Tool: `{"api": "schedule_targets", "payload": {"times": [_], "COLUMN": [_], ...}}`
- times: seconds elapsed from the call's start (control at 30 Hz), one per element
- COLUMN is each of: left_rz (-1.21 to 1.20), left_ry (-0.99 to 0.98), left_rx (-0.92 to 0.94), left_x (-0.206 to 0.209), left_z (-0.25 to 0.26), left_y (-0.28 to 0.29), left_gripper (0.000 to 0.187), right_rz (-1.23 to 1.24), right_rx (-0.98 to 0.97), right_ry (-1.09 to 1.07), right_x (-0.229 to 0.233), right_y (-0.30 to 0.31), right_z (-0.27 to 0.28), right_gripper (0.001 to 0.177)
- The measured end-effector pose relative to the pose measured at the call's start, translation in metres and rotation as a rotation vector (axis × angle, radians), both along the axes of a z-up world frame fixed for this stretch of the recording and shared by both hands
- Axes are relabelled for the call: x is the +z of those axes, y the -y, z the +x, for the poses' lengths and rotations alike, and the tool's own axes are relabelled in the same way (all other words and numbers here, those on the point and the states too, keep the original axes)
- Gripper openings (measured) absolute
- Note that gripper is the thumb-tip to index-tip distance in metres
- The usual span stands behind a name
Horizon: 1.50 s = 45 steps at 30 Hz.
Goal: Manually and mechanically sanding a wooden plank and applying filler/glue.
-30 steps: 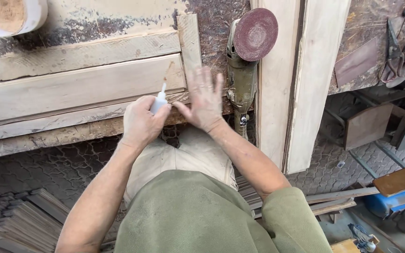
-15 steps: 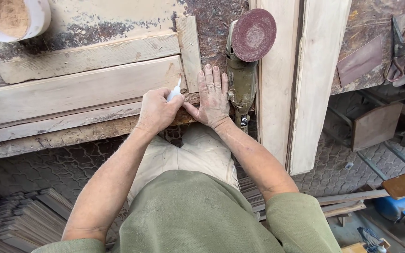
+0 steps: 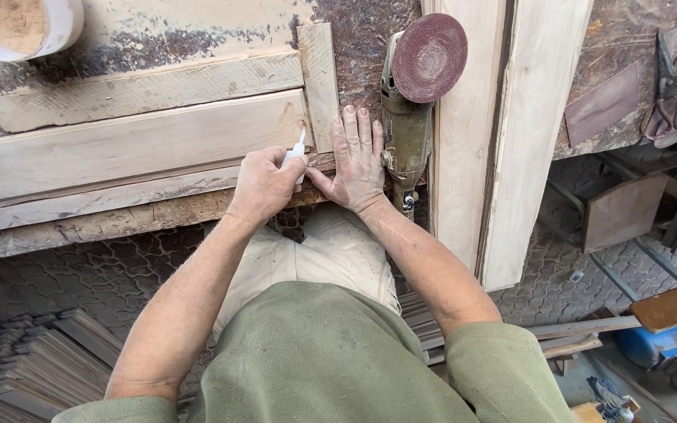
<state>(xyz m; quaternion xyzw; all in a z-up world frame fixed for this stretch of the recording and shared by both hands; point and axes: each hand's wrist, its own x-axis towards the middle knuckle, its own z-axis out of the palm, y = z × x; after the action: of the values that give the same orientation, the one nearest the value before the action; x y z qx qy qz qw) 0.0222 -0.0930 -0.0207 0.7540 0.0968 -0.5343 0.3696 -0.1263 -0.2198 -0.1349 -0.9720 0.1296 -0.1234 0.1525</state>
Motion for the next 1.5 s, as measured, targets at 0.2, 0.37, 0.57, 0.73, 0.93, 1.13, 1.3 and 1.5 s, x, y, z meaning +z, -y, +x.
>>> {"api": "schedule_targets", "payload": {"times": [0.2,0.37,0.57,0.73,0.93,1.13,1.3,1.5], "left_rz": [-0.019,-0.023,-0.027,-0.029,-0.035,-0.033,-0.051,-0.075], "left_ry": [-0.008,0.005,0.005,0.011,0.02,0.041,0.07,0.161], "left_rx": [0.065,0.035,0.035,0.066,0.083,0.056,0.046,-0.006], "left_x": [-0.004,-0.007,-0.013,-0.01,-0.006,-0.011,-0.026,-0.014], "left_z": [-0.001,-0.002,-0.003,-0.003,-0.003,-0.005,-0.009,-0.01], "left_y": [-0.002,-0.003,-0.005,-0.008,-0.012,-0.016,-0.024,-0.034], "left_gripper": [0.028,0.026,0.028,0.028,0.028,0.028,0.027,0.026], "right_rz": [0.007,-0.009,-0.018,-0.002,0.024,0.036,0.027,0.008], "right_rx": [0.002,0.0,0.008,0.019,0.051,0.058,0.058,0.061], "right_ry": [0.007,0.004,-0.002,-0.004,-0.044,-0.061,-0.069,-0.066], "right_x": [-0.002,0.002,0.001,0.003,0.001,0.001,0.0,0.004], "right_y": [-0.001,-0.001,-0.001,0.0,0.0,0.001,0.0,-0.001], "right_z": [0.0,0.002,0.002,0.002,-0.003,-0.005,-0.004,0.0], "right_gripper": [0.103,0.1,0.1,0.103,0.108,0.108,0.111,0.107]}}
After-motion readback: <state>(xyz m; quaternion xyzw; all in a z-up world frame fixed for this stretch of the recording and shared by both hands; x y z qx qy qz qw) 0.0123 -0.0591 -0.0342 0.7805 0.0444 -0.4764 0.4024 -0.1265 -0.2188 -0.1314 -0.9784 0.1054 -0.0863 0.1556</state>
